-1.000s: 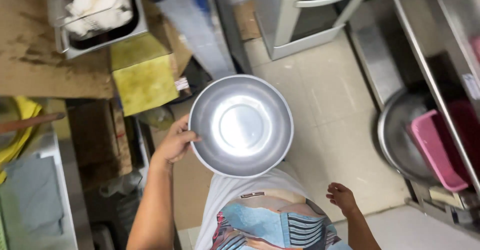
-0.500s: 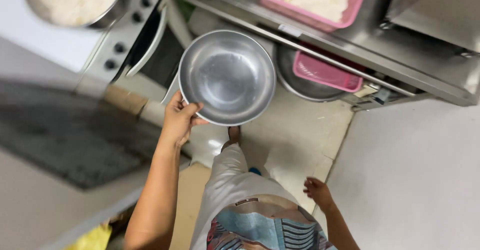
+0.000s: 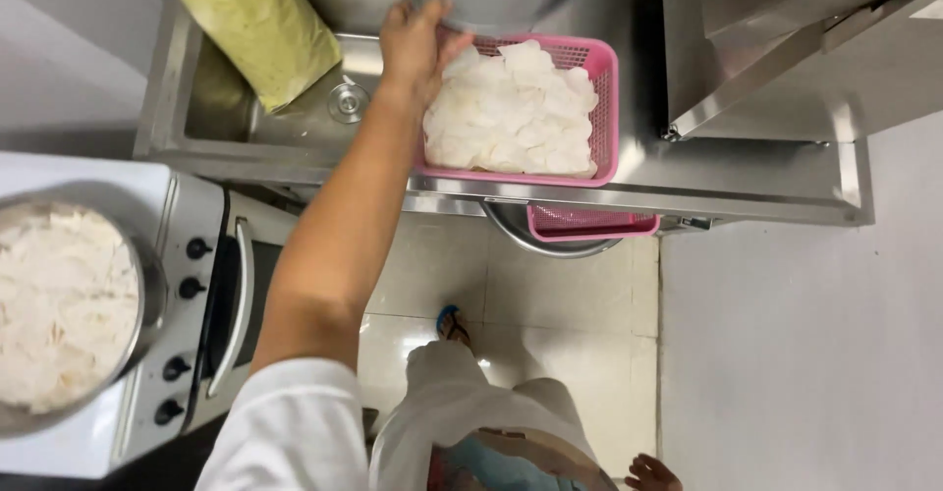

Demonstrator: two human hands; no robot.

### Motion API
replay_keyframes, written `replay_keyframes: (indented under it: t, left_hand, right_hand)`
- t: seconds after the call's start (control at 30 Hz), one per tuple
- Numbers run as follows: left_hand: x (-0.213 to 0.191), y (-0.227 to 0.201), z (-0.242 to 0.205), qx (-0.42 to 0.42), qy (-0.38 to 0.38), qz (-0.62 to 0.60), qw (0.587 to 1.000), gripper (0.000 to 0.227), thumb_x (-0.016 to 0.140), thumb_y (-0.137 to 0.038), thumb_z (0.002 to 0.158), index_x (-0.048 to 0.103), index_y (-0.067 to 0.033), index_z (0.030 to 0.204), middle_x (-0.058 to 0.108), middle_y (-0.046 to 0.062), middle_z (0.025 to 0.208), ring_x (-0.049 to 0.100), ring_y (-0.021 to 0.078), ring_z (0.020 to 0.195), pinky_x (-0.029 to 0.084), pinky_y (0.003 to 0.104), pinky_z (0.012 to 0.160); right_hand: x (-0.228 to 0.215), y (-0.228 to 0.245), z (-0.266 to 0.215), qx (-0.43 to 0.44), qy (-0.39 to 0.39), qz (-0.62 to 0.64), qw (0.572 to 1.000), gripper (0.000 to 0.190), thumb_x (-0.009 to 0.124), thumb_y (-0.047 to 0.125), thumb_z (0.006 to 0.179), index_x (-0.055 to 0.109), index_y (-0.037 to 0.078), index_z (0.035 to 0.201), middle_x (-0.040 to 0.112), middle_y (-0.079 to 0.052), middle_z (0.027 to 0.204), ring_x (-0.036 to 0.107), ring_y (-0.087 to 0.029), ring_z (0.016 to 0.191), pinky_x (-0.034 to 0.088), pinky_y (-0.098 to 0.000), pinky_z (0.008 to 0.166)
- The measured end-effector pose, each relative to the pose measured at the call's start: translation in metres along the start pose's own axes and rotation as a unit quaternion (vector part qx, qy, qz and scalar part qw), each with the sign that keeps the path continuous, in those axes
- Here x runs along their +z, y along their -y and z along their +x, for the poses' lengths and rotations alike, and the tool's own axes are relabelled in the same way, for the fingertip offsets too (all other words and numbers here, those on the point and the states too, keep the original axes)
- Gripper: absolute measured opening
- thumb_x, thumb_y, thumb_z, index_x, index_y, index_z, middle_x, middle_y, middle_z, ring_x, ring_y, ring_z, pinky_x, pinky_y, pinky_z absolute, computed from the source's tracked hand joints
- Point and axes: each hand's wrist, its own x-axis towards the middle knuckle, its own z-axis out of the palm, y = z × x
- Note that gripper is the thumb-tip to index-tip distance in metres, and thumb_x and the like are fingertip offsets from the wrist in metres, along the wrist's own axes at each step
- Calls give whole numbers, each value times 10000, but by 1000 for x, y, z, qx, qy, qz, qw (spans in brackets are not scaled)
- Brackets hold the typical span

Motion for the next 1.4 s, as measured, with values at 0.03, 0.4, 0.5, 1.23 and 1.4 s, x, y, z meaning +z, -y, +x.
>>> replay_keyframes:
  t: [0.03,0.4,0.5,1.23,1.4]
  left_hand:
    - [13,3,26,11,-13,-16,1000,284,729,-40,794,511,-17,975,510,121,767,501,176,526,705,425,593]
    - [46,12,80,-77,-48,113,989,832,673,-577,611,600,16,1189,614,175,1014,766,257,679,656,332,488]
    - [-11,53,55,-46,80,225,970,141,668,-236,957,695,-99,943,708,58,874,746,183,700,667,326,634]
    - [-58,144,21,-28,49,518,853,631,833,-186,877,576,-85,1444,569,234,1446,603,417,1294,543,462,1092]
    - [-46,147,34,-43,88,549,830,654,796,-166,893,526,-89,1483,575,199,1392,629,399,1262,547,471,1097]
  right_hand:
    - [11,-5,-2,-24,-8,-9,1000,385,717,53,959,681,-65,1324,726,-322,1157,722,-506,957,562,-517,872]
    - [50,66,94,-390,59,-385,834,388,651,332,910,749,271,1281,846,112,1138,821,-47,914,621,-230,897]
    - [114,255,-13,-280,132,-114,944,337,664,108,977,706,16,1298,784,-151,991,706,-214,803,575,-330,748]
    - [435,637,-76,-479,184,-490,705,965,911,437,788,433,98,1555,483,-204,1500,389,-429,1443,336,-510,1202]
    - [429,633,-59,-418,219,-467,748,865,938,431,724,563,160,1454,586,-149,1425,520,-335,1373,406,-446,1153]
